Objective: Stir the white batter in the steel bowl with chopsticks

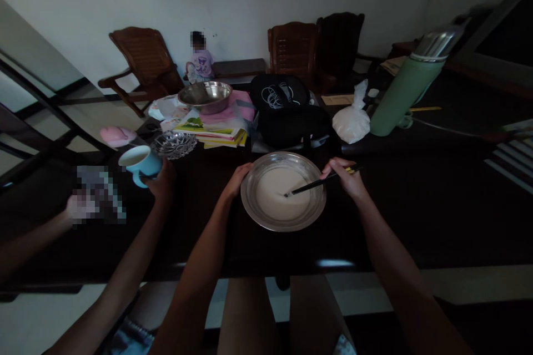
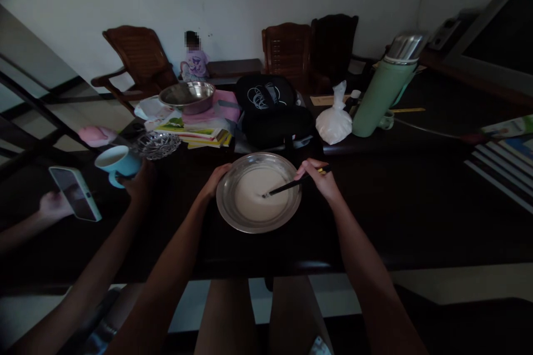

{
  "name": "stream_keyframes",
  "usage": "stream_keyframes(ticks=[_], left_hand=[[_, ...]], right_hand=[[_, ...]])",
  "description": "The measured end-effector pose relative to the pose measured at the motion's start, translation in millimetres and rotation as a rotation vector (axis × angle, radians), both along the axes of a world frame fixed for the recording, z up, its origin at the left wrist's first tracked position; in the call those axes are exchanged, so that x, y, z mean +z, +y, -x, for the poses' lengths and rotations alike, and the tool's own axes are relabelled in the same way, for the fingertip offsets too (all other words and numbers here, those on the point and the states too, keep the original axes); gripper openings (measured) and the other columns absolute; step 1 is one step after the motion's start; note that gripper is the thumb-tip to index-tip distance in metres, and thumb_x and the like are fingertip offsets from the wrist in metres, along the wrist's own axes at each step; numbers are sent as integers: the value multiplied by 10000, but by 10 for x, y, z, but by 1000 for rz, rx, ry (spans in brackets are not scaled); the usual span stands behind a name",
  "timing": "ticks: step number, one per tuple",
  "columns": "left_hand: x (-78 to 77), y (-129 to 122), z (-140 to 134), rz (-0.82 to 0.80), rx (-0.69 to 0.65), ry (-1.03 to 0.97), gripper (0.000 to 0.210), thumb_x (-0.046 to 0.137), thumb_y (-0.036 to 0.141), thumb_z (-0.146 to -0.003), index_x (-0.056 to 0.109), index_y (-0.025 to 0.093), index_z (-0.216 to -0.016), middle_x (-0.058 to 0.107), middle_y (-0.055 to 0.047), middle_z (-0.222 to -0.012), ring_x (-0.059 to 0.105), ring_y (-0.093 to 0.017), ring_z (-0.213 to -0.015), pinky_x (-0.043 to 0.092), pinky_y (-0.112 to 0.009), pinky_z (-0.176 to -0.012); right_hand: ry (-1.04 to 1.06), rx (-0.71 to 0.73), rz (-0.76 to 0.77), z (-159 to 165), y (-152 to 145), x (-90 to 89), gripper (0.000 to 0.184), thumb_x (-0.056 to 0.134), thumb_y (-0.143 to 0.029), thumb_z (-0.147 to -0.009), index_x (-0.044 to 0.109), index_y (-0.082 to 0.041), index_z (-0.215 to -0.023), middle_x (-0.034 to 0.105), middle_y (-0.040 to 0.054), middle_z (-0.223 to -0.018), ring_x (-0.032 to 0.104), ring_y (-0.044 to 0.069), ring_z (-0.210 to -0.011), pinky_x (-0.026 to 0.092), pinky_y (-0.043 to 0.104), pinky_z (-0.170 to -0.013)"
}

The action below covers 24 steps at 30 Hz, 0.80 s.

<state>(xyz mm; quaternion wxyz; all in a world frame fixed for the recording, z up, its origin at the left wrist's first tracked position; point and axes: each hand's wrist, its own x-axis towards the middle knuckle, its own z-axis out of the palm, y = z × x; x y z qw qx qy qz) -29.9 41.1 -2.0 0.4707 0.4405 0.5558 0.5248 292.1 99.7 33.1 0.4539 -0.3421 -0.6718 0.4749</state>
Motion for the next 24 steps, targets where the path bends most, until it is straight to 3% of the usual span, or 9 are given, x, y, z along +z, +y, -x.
stream_keyframes(ticks=[3, 7, 10, 14, 17, 20, 24], left_hand=[[-5, 1, 8, -10, -4, 29, 291, 626, 441, -729, 561, 169, -648, 526, 27, -638, 443, -133, -634, 391, -257, -614], [1, -1, 2, 11, -10, 28, 303, 621, 457, -733, 543, 175, -653, 508, 27, -637, 439, -137, -627, 386, -260, -607], [11, -4, -10, 6, -8, 24, 307, 623, 458, -725, 543, 172, -648, 509, 27, -632, 439, -134, -631, 391, -254, -606], [19, -7, -14, 10, 4, 21, 320, 622, 468, -710, 527, 171, -635, 485, 37, -610, 415, -121, -612, 369, -243, -574], [26, -9, -15, 2, 1, 37, 326, 623, 473, -706, 532, 167, -638, 488, 35, -621, 418, -121, -619, 371, -246, -580], [35, -12, -19, -2, 0, 37, 331, 627, 479, -702, 540, 165, -644, 496, 33, -626, 421, -122, -625, 378, -248, -594], [33, -14, -18, 16, 3, 37, 333, 626, 485, -709, 539, 170, -647, 504, 30, -629, 434, -129, -630, 378, -252, -592]], right_hand=[[-8, 87, 29, 18, -21, -16, 453, 615, -637, -834, 717, -228, -668, 722, 23, -602, 688, 195, -618, 538, 336, -677], [-94, 175, -43, 84, -40, -18, 428, 615, -626, -840, 758, -237, -735, 758, 36, -722, 720, 215, -760, 541, 342, -738], [-104, 116, -78, 74, -22, -6, 401, 621, -601, -849, 763, -240, -744, 775, 35, -771, 724, 216, -804, 543, 346, -784], [-46, 30, -32, 7, 0, -1, 454, 609, -626, -845, 728, -229, -660, 747, 31, -648, 706, 199, -674, 547, 334, -721], [-32, 96, 20, 12, -18, -12, 463, 612, -640, -835, 717, -227, -652, 728, 25, -607, 694, 194, -623, 546, 329, -678], [-70, 183, -18, 68, -44, -22, 441, 614, -632, -838, 739, -233, -697, 752, 28, -680, 711, 202, -697, 549, 334, -707], [-113, 137, -97, 91, -32, -10, 404, 617, -605, -850, 765, -245, -741, 779, 31, -783, 719, 211, -798, 542, 344, -776]])
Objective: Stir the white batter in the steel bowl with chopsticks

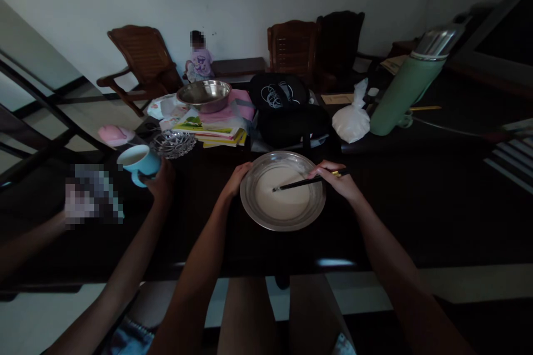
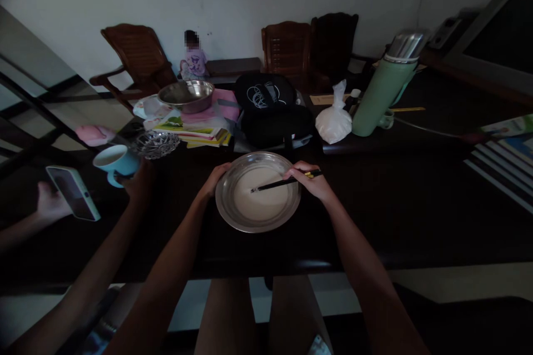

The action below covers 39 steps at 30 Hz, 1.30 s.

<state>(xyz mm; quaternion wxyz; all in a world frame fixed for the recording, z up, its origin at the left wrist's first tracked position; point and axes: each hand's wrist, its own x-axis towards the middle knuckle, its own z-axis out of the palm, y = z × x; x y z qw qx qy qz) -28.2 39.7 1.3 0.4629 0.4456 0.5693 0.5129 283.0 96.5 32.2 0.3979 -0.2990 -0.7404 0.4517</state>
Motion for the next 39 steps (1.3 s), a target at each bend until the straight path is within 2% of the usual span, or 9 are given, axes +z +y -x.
stream_keyframes(ticks=[4, 8, 13, 16, 21, 25, 30, 34, 39], left_hand=[[-31, 8, 17, 13, 6, -2, 327, 627, 480, -720, 556, 165, -667, 516, 32, -631, 444, -131, -630, 381, -251, -596], [-67, 16, 27, 9, 13, -15, 333, 625, 488, -716, 537, 170, -669, 496, 40, -617, 431, -124, -609, 371, -248, -586], [-59, 14, 22, -14, -7, -10, 348, 632, 500, -714, 543, 168, -663, 504, 35, -625, 426, -121, -608, 369, -246, -578], [-37, 7, 14, 3, -17, -17, 341, 625, 499, -729, 552, 170, -678, 494, 38, -615, 425, -123, -599, 369, -248, -569], [-35, 8, 14, -2, -3, 7, 324, 609, 477, -742, 535, 174, -656, 485, 37, -606, 423, -124, -598, 368, -247, -570], [-48, 13, 24, -8, 11, 11, 337, 638, 493, -716, 552, 172, -659, 514, 32, -620, 428, -129, -628, 372, -241, -584], [-22, 5, 13, -15, -3, 5, 347, 642, 503, -706, 567, 167, -661, 516, 34, -630, 432, -127, -640, 379, -243, -604], [-23, 1, 2, 11, 10, -24, 338, 647, 491, -695, 538, 176, -638, 496, 38, -611, 413, -123, -607, 354, -246, -565], [-66, 14, 28, 28, 54, -5, 310, 637, 461, -731, 563, 167, -664, 506, 33, -612, 440, -134, -622, 364, -248, -587]], right_hand=[[70, -150, 44, -76, 38, 17, 439, 622, -632, -832, 734, -238, -673, 753, 27, -660, 704, 202, -691, 542, 341, -731], [130, -101, 136, -100, 25, 2, 470, 625, -652, -817, 698, -230, -625, 703, 16, -544, 665, 184, -556, 524, 323, -631], [36, 47, 61, -1, -34, -6, 428, 615, -611, -846, 745, -231, -700, 755, 31, -693, 707, 199, -703, 537, 327, -697], [-3, 27, 3, 18, -28, 6, 397, 610, -582, -864, 764, -240, -733, 772, 36, -772, 717, 211, -797, 536, 339, -765], [102, -145, 68, -61, 26, 5, 436, 622, -630, -831, 713, -238, -664, 727, 24, -615, 689, 203, -648, 537, 344, -690], [128, -62, 146, -72, 8, -8, 485, 605, -665, -823, 684, -226, -630, 687, 22, -544, 651, 190, -552, 521, 333, -608], [15, 53, 45, 1, -28, -12, 424, 608, -603, -857, 753, -227, -724, 742, 35, -710, 695, 202, -732, 528, 332, -717], [10, -37, -21, -22, 8, -3, 406, 606, -589, -864, 764, -242, -726, 768, 34, -773, 701, 206, -795, 523, 336, -775], [101, -114, 111, -90, 18, 10, 472, 595, -647, -841, 702, -232, -643, 720, 23, -590, 678, 195, -610, 537, 338, -677]])
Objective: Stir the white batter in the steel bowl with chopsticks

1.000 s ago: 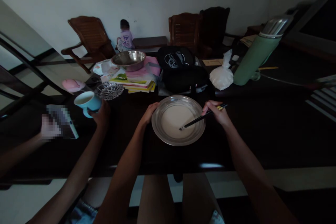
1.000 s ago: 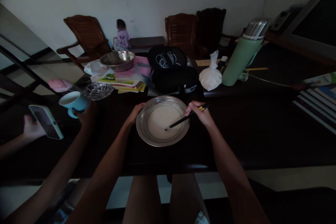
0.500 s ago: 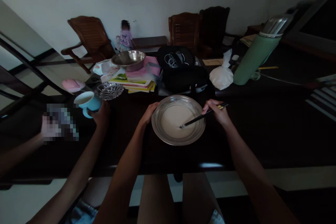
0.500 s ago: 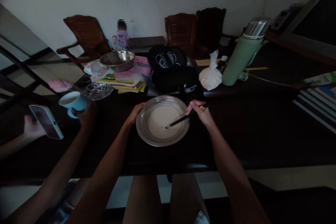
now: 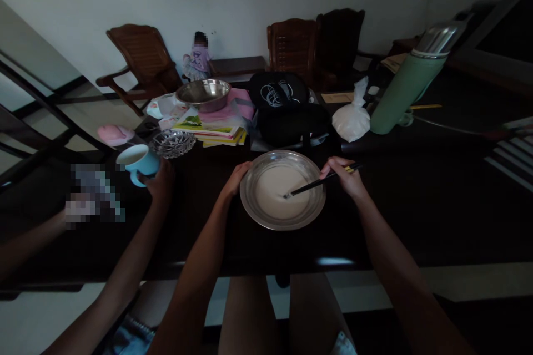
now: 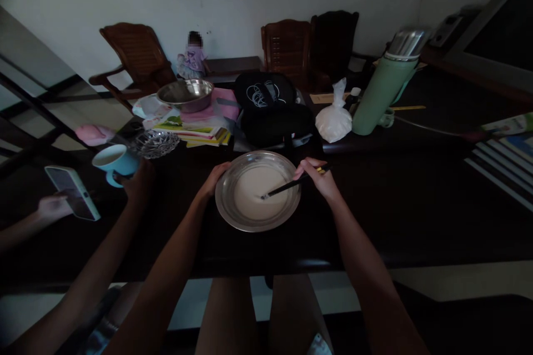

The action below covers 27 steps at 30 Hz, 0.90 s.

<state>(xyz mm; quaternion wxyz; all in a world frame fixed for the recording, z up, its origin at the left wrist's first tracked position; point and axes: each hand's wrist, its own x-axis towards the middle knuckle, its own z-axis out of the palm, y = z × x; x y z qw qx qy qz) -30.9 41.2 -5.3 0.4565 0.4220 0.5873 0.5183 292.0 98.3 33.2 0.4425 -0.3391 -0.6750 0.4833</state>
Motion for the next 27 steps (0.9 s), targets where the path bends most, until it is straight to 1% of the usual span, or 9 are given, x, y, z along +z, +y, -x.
stream_keyframes(ticks=[3, 7, 10, 14, 16, 18, 23, 25, 27], left_hand=[[-1, 2, 13, -12, -16, 13, 303, 626, 443, -757, 568, 163, -655, 518, 29, -622, 448, -136, -636, 378, -248, -602], [20, -3, 1, -42, -39, 17, 281, 605, 413, -775, 583, 159, -657, 538, 22, -641, 464, -138, -659, 405, -248, -634], [23, -4, -6, -42, -44, 35, 277, 595, 423, -761, 571, 165, -661, 527, 22, -645, 461, -142, -661, 399, -251, -627], [12, -3, 1, -22, -42, 25, 323, 618, 476, -730, 545, 171, -651, 496, 32, -620, 421, -129, -620, 369, -246, -582], [11, -4, 4, -18, -47, 7, 335, 627, 491, -726, 552, 170, -665, 497, 34, -614, 414, -126, -609, 360, -244, -572], [16, -6, 3, -22, -49, 1, 332, 639, 488, -717, 549, 172, -666, 501, 35, -612, 417, -125, -611, 357, -242, -573], [30, -14, -8, -21, -46, -2, 347, 641, 502, -718, 550, 172, -657, 498, 34, -620, 422, -127, -618, 357, -246, -577], [29, -16, -11, -16, -47, -9, 333, 631, 493, -734, 562, 173, -672, 510, 30, -632, 436, -133, -629, 363, -248, -585], [27, -15, -10, -8, -38, -13, 311, 627, 468, -745, 567, 172, -672, 522, 27, -636, 449, -137, -634, 372, -250, -590]], right_hand=[[-21, 91, 31, 32, -35, 2, 478, 603, -665, -825, 708, -229, -661, 721, 23, -599, 686, 198, -614, 543, 338, -663], [-108, 186, -76, 102, -50, -5, 434, 609, -631, -840, 764, -244, -723, 763, 33, -745, 715, 215, -775, 544, 353, -765], [-104, 116, -117, 93, -21, -6, 391, 619, -597, -851, 773, -253, -744, 778, 34, -796, 716, 217, -817, 536, 354, -796], [-28, -22, -62, 22, 3, 10, 444, 614, -632, -836, 725, -238, -664, 744, 27, -647, 696, 201, -678, 539, 341, -722], [0, -12, -15, 7, -8, 16, 473, 602, -651, -834, 701, -232, -637, 711, 22, -573, 675, 193, -604, 535, 334, -674], [-1, 39, 11, 20, -29, 12, 469, 600, -644, -840, 699, -229, -643, 704, 20, -568, 672, 190, -593, 534, 331, -659], [-96, 157, -83, 98, -49, -13, 420, 602, -613, -854, 755, -246, -719, 762, 30, -739, 701, 206, -753, 534, 344, -739], [-115, 142, -107, 99, -37, -14, 393, 602, -598, -862, 767, -261, -747, 773, 26, -792, 707, 213, -808, 534, 355, -781], [-99, 82, -96, 75, -23, -6, 386, 611, -598, -856, 761, -263, -738, 773, 23, -772, 710, 216, -801, 538, 359, -789]])
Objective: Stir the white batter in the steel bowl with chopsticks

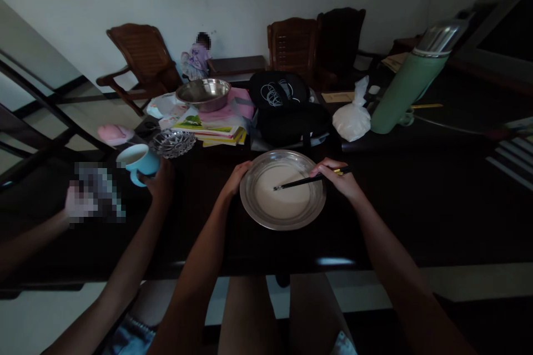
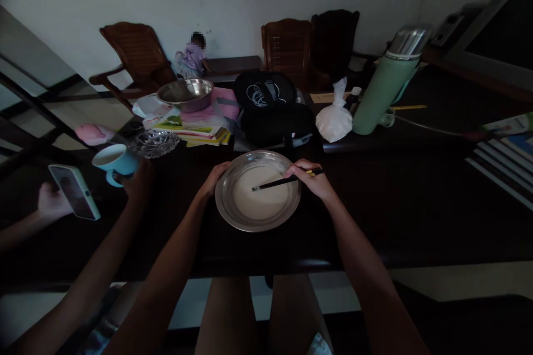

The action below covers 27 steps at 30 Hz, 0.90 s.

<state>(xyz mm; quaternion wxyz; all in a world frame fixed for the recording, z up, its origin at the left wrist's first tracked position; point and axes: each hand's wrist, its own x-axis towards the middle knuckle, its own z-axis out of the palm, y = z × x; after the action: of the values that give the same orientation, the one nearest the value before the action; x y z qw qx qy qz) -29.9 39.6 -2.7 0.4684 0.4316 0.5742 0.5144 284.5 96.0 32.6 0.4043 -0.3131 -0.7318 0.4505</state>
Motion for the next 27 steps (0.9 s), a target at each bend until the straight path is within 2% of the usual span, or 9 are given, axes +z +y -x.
stream_keyframes(ticks=[3, 6, 10, 13, 16, 19, 22, 27], left_hand=[[-2, 3, 4, 9, 22, -9, 295, 636, 439, -742, 565, 169, -649, 522, 32, -615, 447, -133, -620, 382, -245, -589], [-2, 5, 9, 16, 22, -17, 295, 641, 438, -732, 561, 167, -646, 507, 38, -598, 435, -127, -607, 379, -242, -582], [0, 1, 10, 6, 3, 5, 316, 635, 464, -732, 557, 169, -650, 506, 35, -603, 430, -126, -602, 374, -244, -571], [-4, 1, 10, -12, -21, 13, 339, 636, 482, -739, 538, 174, -639, 494, 38, -594, 423, -124, -594, 375, -246, -570], [-19, 10, 15, -13, 0, 15, 333, 655, 480, -736, 559, 170, -661, 521, 29, -618, 441, -132, -620, 382, -247, -587], [-36, 19, 23, -10, 23, 18, 320, 661, 467, -737, 569, 171, -661, 534, 22, -623, 454, -140, -639, 388, -247, -595], [-37, 21, 23, -6, 13, 6, 316, 653, 458, -736, 557, 172, -644, 516, 28, -608, 442, -132, -618, 385, -244, -586], [-7, 9, 2, -11, 0, 6, 335, 634, 480, -732, 536, 173, -638, 481, 38, -599, 421, -123, -599, 364, -246, -572]], right_hand=[[68, -86, 60, -48, 9, 11, 439, 608, -631, -841, 721, -244, -669, 743, 23, -643, 695, 206, -677, 543, 349, -723], [98, -59, 115, -60, 0, 2, 474, 597, -648, -840, 696, -231, -637, 708, 19, -571, 670, 190, -591, 532, 333, -664], [23, 42, 53, -9, -15, -26, 436, 600, -619, -854, 738, -235, -701, 749, 27, -683, 698, 203, -705, 533, 338, -715], [-22, 50, -23, 15, -6, -30, 396, 596, -595, -869, 766, -254, -757, 775, 28, -789, 711, 213, -811, 532, 349, -780], [6, -35, -21, -8, 10, -11, 395, 609, -594, -860, 757, -251, -732, 776, 29, -772, 714, 215, -795, 536, 351, -781], [71, -99, 48, -45, 11, 8, 450, 603, -633, -844, 718, -238, -662, 744, 29, -639, 701, 209, -671, 544, 350, -720], [88, -57, 116, -44, -6, 8, 471, 599, -657, -834, 700, -234, -652, 717, 23, -581, 683, 201, -596, 541, 344, -661], [-3, 44, 3, 20, -17, -21, 416, 594, -603, -867, 756, -246, -728, 766, 31, -755, 709, 214, -781, 537, 354, -766]])
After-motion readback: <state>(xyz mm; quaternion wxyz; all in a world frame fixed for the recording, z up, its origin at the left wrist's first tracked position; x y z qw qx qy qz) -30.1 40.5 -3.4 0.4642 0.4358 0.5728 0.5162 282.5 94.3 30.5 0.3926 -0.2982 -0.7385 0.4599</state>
